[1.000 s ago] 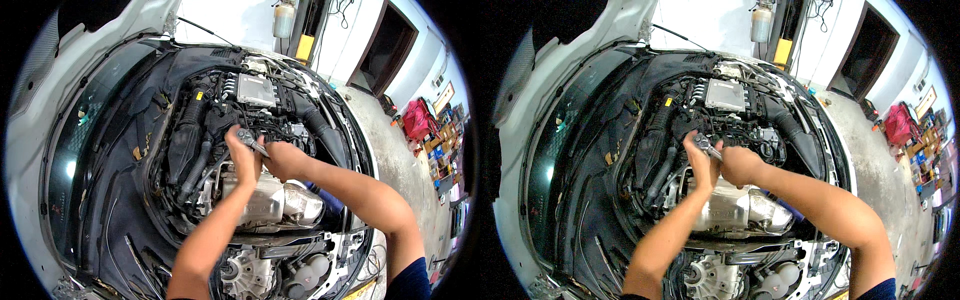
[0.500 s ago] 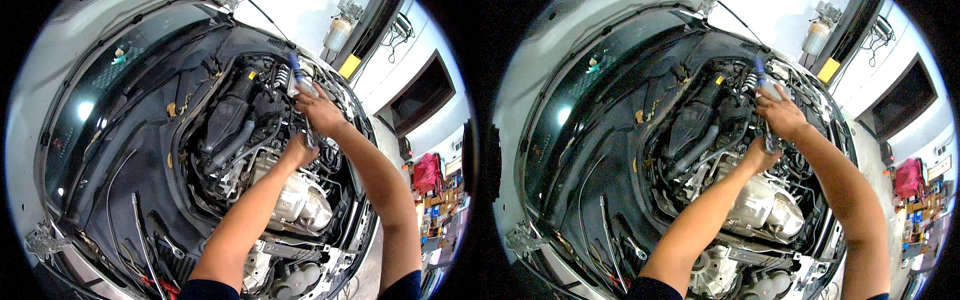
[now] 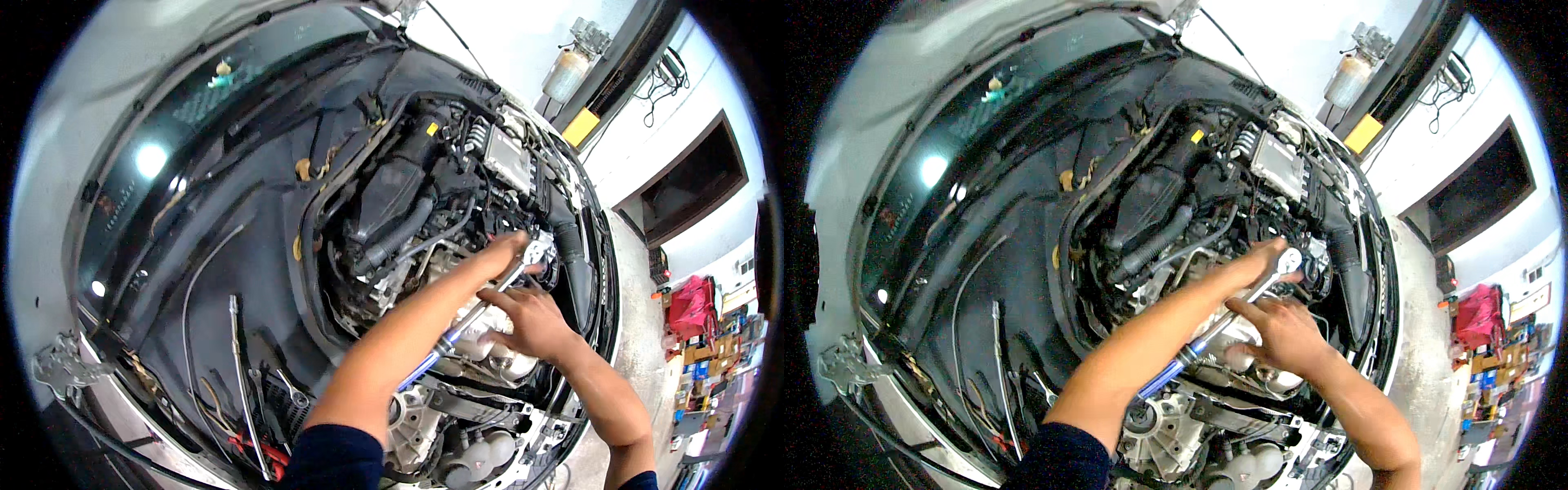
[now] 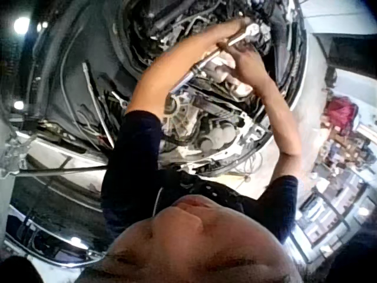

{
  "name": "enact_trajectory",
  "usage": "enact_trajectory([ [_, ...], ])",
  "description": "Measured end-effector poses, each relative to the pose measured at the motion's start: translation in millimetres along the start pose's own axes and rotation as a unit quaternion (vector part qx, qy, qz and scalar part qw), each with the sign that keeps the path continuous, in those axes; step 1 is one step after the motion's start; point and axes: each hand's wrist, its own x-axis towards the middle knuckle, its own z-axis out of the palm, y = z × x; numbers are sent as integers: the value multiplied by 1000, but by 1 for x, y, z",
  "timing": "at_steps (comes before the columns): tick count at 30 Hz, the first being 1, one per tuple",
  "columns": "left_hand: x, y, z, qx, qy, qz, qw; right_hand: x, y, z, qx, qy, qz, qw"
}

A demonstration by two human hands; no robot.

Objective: The person uses a socket wrench and a screwdriver to loosen and tighten various bolts and components on the engine block of a car.

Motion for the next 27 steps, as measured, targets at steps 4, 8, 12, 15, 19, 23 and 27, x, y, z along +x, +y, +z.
enact_trajectory([
  [4, -55, 92, -123, 340, 16, -43, 939, 30, 23, 14, -213, 85, -23, 973],
  [8, -149, 154, -167, 269, 395, 8, 879, 95, 29, -10, -199, 59, -77, 975],
  [12, -261, 158, -130, 311, 566, -10, 764, 166, 32, -10, 87, 76, 230, 966],
  [15, -272, 118, -81, 332, 504, -86, 793, 179, 120, -15, 472, 90, 404, 778],
  [19, -300, 69, -112, 510, 454, -159, 713, 148, 132, 3, 438, 262, 641, 573],
  [23, -282, 61, -100, 511, 461, -140, 712, -12, 177, 55, 11, 364, 612, 702],
  [27, -272, 66, -95, 548, 455, -130, 690, -146, 139, 128, 18, 262, 474, 841],
])
